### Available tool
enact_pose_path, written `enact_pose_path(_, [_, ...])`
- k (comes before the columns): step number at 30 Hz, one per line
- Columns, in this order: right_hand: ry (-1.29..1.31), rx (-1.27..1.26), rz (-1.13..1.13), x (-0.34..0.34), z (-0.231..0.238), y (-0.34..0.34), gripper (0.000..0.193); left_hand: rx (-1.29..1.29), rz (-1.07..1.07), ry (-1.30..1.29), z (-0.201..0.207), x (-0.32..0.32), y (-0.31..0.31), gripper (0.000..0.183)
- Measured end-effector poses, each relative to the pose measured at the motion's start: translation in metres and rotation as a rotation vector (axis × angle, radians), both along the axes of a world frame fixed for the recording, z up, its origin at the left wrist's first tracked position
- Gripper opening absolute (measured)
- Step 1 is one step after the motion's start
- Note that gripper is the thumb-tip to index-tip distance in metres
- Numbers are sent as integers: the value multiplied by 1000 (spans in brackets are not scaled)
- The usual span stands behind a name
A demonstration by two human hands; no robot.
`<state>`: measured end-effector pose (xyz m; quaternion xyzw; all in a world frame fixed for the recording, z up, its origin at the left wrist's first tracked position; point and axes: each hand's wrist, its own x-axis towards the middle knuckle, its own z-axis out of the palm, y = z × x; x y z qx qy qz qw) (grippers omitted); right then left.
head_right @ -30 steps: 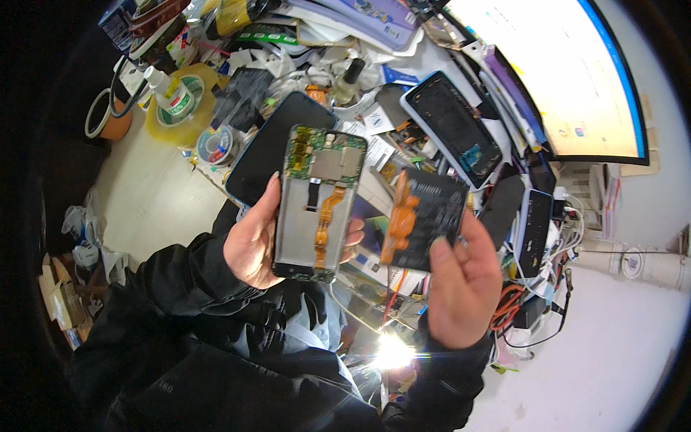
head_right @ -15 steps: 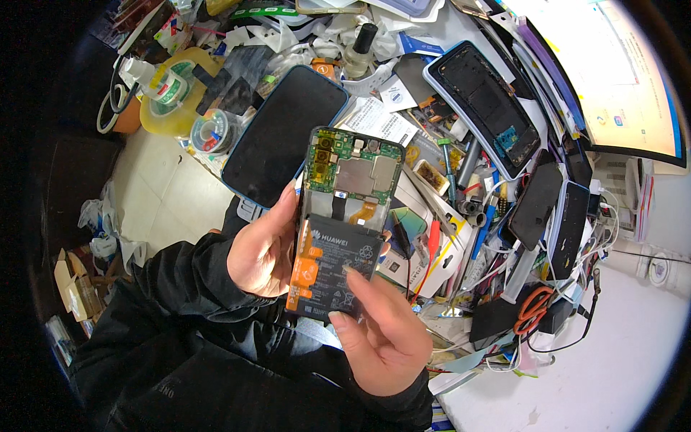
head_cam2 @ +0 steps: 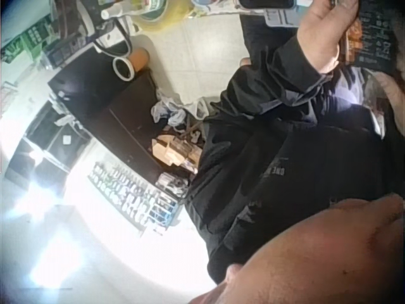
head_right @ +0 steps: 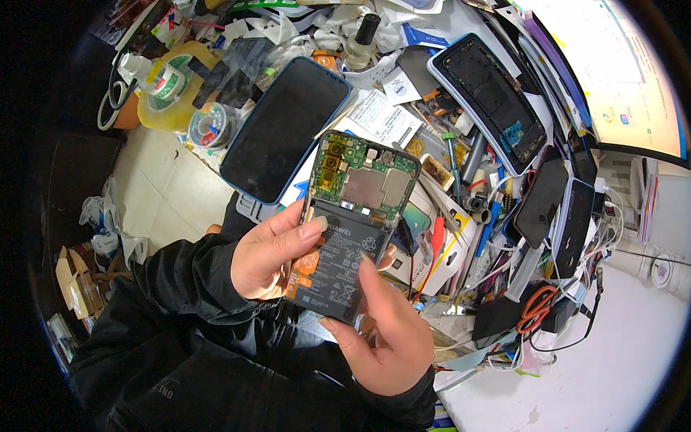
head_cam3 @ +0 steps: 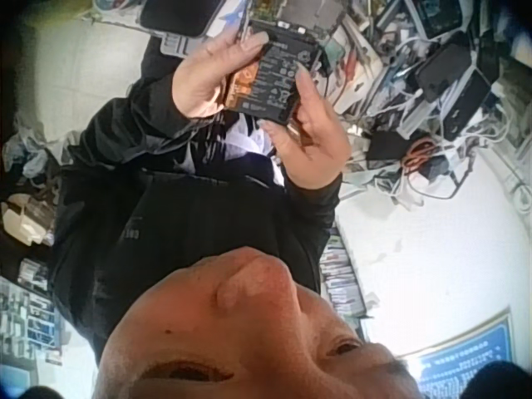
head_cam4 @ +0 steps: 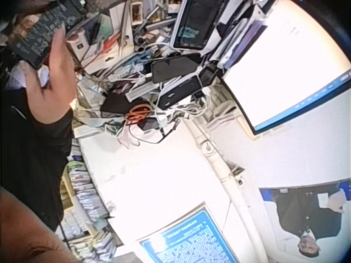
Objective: The person disassembles a Huawei smartphone, removes the battery, and uses tweezers to manipulate small components on the motherboard. They repeatedly probe and adjust tiny parts near the bottom edge of the board while holding the device in one hand.
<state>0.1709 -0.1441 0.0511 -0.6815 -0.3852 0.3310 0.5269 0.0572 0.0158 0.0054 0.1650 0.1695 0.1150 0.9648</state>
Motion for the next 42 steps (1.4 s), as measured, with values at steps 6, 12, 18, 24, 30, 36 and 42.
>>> enact_pose_path(6, [-747,-34,98,3,10,-1,76,-62,36,-38,3,1,-1,41])
enact_pose_path(12, [-981,-56,49,-2,4,-4,65,57,-24,-1,5,0,-1,56])
enact_pose_path(18, [-1142,-53,27,-3,5,-4,59,32,53,-4,10,-3,-6,41])
enact_pose_path(24, [-1082,-23,45,-3,8,-7,52,48,50,5,16,-7,-9,42])
enact_pose_path(30, [-1108,-3,75,-2,6,-10,56,97,58,23,17,-9,-12,43])
enact_pose_path(36, [-1099,29,26,-4,7,-8,51,131,71,-5,17,-10,-14,44])
enact_pose_path(42, [-1068,3,28,-6,10,-6,50,143,76,6,18,-11,-16,44])
